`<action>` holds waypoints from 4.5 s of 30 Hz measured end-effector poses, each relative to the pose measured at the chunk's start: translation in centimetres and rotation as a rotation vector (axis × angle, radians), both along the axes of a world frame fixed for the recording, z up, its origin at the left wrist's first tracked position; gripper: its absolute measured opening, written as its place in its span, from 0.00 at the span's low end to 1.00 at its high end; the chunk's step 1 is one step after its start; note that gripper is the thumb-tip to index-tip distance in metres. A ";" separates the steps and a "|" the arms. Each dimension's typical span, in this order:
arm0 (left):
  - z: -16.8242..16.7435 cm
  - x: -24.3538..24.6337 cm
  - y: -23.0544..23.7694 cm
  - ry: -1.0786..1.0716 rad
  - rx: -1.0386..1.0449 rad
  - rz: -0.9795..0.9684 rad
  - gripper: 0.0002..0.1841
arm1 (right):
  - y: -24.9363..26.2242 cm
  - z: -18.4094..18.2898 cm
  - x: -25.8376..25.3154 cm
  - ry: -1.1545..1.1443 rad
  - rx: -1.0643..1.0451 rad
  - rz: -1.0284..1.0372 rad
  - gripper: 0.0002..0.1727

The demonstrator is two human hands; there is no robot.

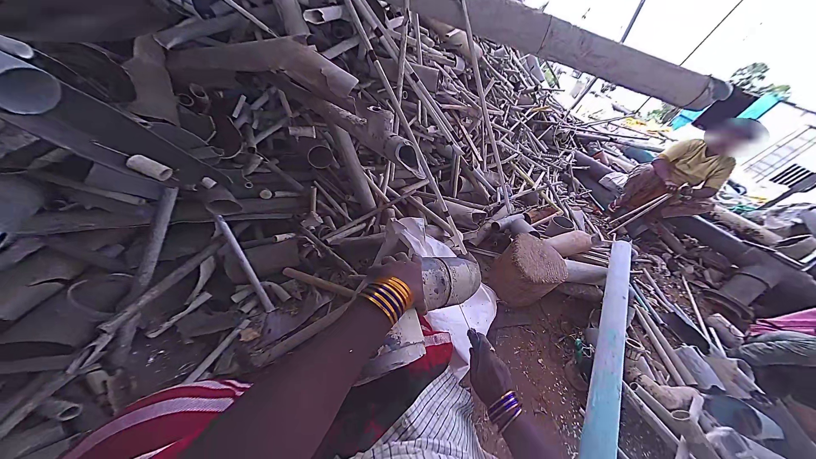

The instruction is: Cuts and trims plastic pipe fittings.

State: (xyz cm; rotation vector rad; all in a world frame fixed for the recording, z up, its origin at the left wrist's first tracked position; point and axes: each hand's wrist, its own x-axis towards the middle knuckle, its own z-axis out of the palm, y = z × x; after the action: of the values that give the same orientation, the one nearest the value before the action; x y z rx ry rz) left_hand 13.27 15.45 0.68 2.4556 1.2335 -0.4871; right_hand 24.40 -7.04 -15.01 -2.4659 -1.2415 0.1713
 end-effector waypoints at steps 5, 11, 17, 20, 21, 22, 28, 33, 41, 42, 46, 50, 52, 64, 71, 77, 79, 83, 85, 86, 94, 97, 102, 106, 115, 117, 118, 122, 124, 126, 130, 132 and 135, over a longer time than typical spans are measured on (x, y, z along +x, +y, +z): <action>0.3 0.0 0.0 -0.027 0.004 0.006 0.67 | 0.6 -0.1 -0.7 -0.013 0.263 -0.065 0.24; 0.0 -0.1 -0.2 -0.014 0.008 -0.008 0.66 | 1.1 0.9 -0.6 0.200 0.030 -0.086 0.25; 0.0 -0.2 -0.1 -0.007 0.006 -0.004 0.66 | 2.1 0.7 -0.9 0.199 0.038 -0.138 0.25; 0.1 -0.1 -0.3 -0.022 0.022 -0.002 0.66 | 2.2 -0.2 -0.3 0.175 0.280 -0.211 0.26; 0.1 -0.1 -0.1 -0.032 0.027 0.003 0.66 | 2.3 -0.4 -0.5 0.080 0.378 -0.160 0.26; 0.0 -0.3 0.0 -0.033 0.024 0.004 0.67 | 2.1 -0.4 -0.7 0.019 0.395 -0.104 0.26; 0.3 -0.1 -0.5 -0.026 0.022 -0.002 0.66 | 2.3 -0.2 0.1 0.215 0.207 -0.264 0.27; 0.0 -0.2 -0.4 -0.026 0.006 0.001 0.66 | 2.2 0.3 0.2 0.024 0.014 -0.125 0.25; 0.1 0.3 -1.0 -0.012 0.034 0.001 0.66 | 0.7 0.8 1.3 -0.097 0.121 -0.041 0.25; 0.1 0.5 -1.0 -0.008 0.038 0.000 0.66 | 0.9 1.0 1.6 0.013 -0.045 -0.087 0.26; 0.0 0.7 -1.8 0.016 0.070 -0.016 0.65 | 1.2 -0.3 3.8 0.332 -0.140 -0.389 0.27; 0.0 0.3 -0.9 -0.004 0.045 0.001 0.65 | -0.4 -0.9 0.9 -0.086 0.166 -0.063 0.25; 0.1 0.6 -0.9 0.017 0.040 -0.003 0.65 | 0.1 -0.1 0.5 -0.012 -0.065 -0.048 0.24; -0.2 1.3 -1.7 0.065 0.086 -0.002 0.66 | 2.4 1.2 2.1 0.183 -0.324 -0.071 0.25; -0.2 1.2 -1.3 0.051 0.091 -0.008 0.66 | 2.0 2.4 3.6 0.267 -0.159 -0.263 0.28; 0.0 1.5 -1.8 0.054 0.081 -0.015 0.65 | 2.4 1.8 2.4 0.270 -0.260 -0.203 0.27; 0.1 1.4 -2.1 0.064 0.101 -0.025 0.65 | 2.9 1.0 4.9 0.430 -0.252 -0.371 0.27; 0.0 0.8 -1.7 0.040 0.088 -0.031 0.65 | 1.2 0.2 4.5 0.324 0.076 -0.306 0.27; 0.1 0.6 -1.3 0.008 0.057 -0.022 0.65 | 0.9 0.2 3.4 0.339 0.273 -0.254 0.26; 0.2 0.2 -1.1 -0.017 0.037 -0.023 0.65 | 1.3 0.4 2.8 0.408 0.371 -0.241 0.24; -0.5 -4.1 -1.7 -0.234 -0.070 -0.016 0.56 | 2.5 5.1 0.4 1.075 0.730 -0.380 0.21; -1.4 -6.5 -4.5 -0.348 -0.026 -0.027 0.50 | 2.7 4.6 -0.2 1.050 0.659 -0.310 0.21; -4.7 -9.4 -8.3 -0.548 0.129 -0.079 0.56 | 2.0 3.1 -1.0 1.093 0.345 -0.065 0.20; -4.7 -9.0 -9.2 -0.472 0.183 -0.150 0.61 | 2.9 3.3 -0.2 1.089 0.336 -0.215 0.21; -8.4 -8.8 -6.7 -1.130 0.423 -0.065 0.36 | 3.8 3.6 -1.8 1.234 0.391 -0.205 0.17; -7.4 -9.0 -6.0 -1.150 0.367 0.003 0.30 | 4.2 4.0 -2.2 1.231 0.410 -0.190 0.17; -6.7 -9.0 -5.8 -1.156 0.353 0.046 0.26 | 4.4 4.4 -2.2 1.219 0.416 -0.170 0.17; -2.5 -9.6 -5.5 -1.165 0.170 0.282 0.19 | 5.0 6.9 -1.8 0.979 0.472 -0.012 0.16; -1.7 -10.6 -5.3 -1.128 0.088 0.339 0.21 | 5.2 8.1 -1.4 0.788 0.453 0.091 0.17; -1.5 -11.3 -5.4 -1.084 0.059 0.342 0.24 | 5.7 8.8 -0.9 0.693 0.366 0.153 0.19; -1.6 -11.1 -6.1 -0.999 0.207 0.314 0.27 | 6.7 9.2 -0.7 0.617 0.256 0.157 0.21; -2.1 -11.1 -5.7 -0.990 0.487 0.170 0.27 | 7.3 9.8 -0.9 0.596 0.242 0.153 0.22; -2.8 -10.9 -4.7 -0.931 0.839 -0.111 0.36 | 8.2 10.2 -0.8 0.571 0.247 0.179 0.22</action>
State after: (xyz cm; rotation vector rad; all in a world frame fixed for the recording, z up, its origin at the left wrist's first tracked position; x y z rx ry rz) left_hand 2.36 10.74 -2.09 2.7542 0.9486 1.2720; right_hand 23.57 1.19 -4.84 -1.9006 -1.1382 0.6734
